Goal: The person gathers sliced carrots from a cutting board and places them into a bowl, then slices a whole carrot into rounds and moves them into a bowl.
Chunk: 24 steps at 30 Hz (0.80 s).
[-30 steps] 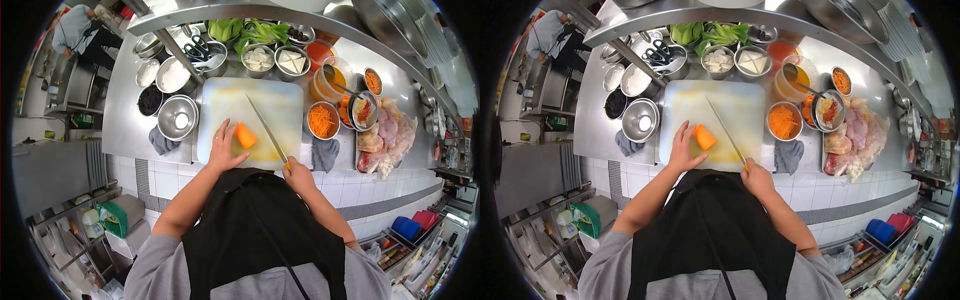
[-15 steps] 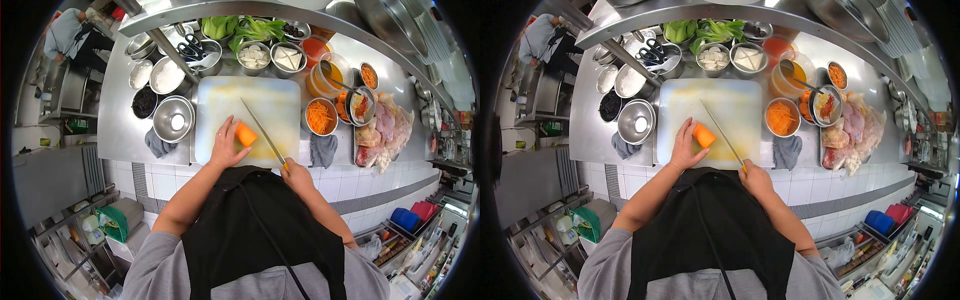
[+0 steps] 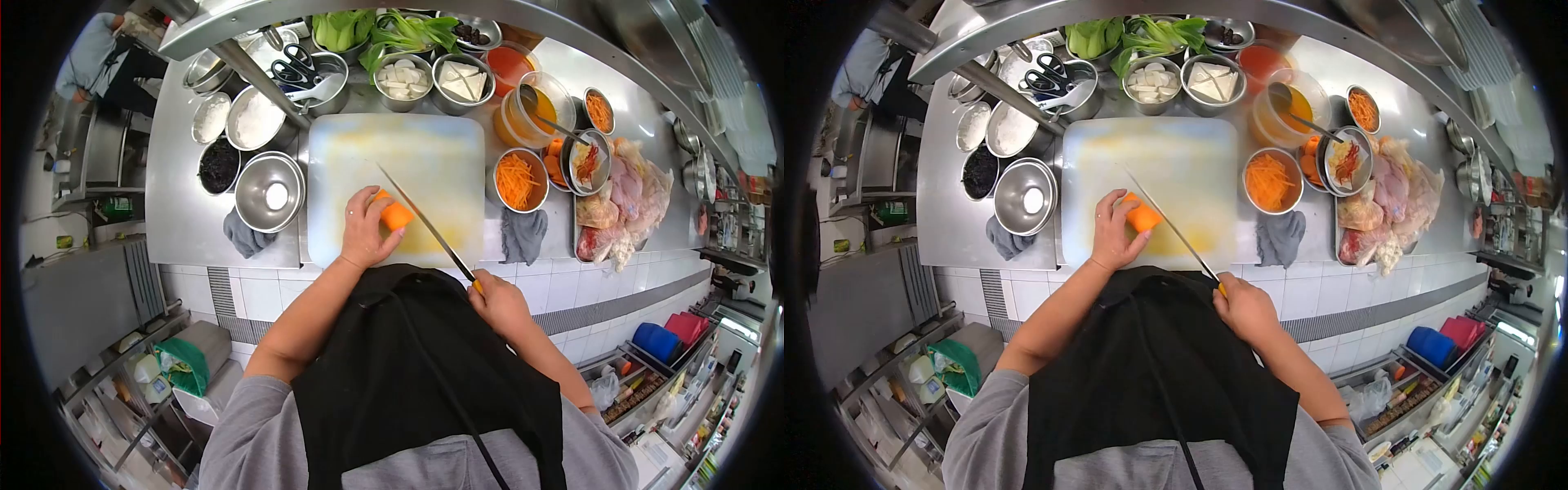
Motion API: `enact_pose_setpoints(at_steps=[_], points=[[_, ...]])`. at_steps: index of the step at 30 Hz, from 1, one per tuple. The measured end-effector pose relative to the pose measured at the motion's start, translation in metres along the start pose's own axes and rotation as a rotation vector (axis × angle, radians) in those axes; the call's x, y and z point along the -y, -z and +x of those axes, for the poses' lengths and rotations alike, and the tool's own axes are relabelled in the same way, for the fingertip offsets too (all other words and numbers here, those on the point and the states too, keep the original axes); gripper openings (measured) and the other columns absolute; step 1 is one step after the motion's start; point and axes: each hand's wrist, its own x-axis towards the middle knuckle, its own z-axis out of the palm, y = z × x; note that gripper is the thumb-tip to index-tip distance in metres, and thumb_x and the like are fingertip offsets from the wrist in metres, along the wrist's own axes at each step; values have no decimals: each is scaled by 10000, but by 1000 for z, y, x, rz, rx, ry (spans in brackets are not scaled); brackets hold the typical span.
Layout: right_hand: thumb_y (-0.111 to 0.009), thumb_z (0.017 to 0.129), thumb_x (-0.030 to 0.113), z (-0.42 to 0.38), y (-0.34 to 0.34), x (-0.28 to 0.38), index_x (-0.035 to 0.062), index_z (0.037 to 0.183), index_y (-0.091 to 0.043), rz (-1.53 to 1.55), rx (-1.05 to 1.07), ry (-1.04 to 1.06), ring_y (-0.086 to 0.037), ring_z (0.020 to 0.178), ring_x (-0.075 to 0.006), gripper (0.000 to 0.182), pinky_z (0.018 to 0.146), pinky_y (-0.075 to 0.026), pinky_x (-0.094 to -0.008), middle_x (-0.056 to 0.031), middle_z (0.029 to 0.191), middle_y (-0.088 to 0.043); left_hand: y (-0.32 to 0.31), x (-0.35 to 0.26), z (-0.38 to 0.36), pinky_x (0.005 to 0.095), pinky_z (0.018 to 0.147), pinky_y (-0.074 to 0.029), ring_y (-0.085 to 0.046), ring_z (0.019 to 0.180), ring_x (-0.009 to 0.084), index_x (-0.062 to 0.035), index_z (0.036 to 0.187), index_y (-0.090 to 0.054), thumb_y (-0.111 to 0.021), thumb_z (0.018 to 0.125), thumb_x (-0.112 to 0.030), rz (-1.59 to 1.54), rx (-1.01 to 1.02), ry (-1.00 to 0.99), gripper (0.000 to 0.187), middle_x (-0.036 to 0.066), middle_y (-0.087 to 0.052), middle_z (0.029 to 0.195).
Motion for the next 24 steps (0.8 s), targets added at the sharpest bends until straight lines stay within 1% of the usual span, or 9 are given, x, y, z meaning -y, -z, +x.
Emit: enact_pose_setpoints(at_steps=[5,8,12,14,17,22,24], points=[[-645,1043,256,-13,7,3,46,1218,-642,-34,-22,21,-740,898,-440,273,804,-601,-550,-209,1011,-755,-10,8,-7,555,1146,-425,-503,1347,455,-103,1352,-629,-786,909,-338,-11,4,33,526,226,-489,1505],[-645,1047,252,-21,13,3,45,1224,-630,-57,-7,34,-743,896,-433,273,796,-607,-542,-205,985,-748,-10,2,-2,559,1143,-425,-502,1336,462,-95,1337,-614,-774,904,-332,-19,25,55,519,238,-487,1501],[-636,1062,253,-28,20,8,44,1225,-608,-95,45,7,-745,900,-437,266,806,-609,-545,-213,974,-741,-13,3,-2,568,1142,-416,-499,1333,477,-80,1356,-565,-759,900,-317,7,34,48,550,261,-483,1489],[-630,1068,255,-32,21,7,43,1221,-606,-100,59,7,-744,898,-441,262,805,-609,-549,-215,969,-738,-13,2,-1,582,1140,-403,-497,1326,492,-66,1387,-506,-738,907,-321,62,44,14,591,280,-474,1479],[-620,1076,257,-36,26,9,42,1220,-602,-105,74,12,-744,892,-448,259,798,-609,-557,-221,961,-734,-14,3,-2,590,1139,-392,-497,1317,499,-57,1405,-477,-723,915,-333,76,61,20,614,290,-464,1477],[-613,1080,256,-38,28,9,40,1207,-599,-125,84,17,-745,881,-451,251,782,-609,-563,-225,953,-732,-17,7,-3,587,1141,-389,-495,1314,497,-52,1405,-475,-717,917,-349,80,51,19,620,289,-462,1466],[-615,1078,252,-36,30,10,36,1176,-596,-140,94,21,-747,875,-446,238,779,-611,-561,-224,936,-730,-18,7,-4,584,1144,-385,-494,1315,495,-51,1402,-475,-718,916,-352,90,46,23,622,288,-463,1459]])
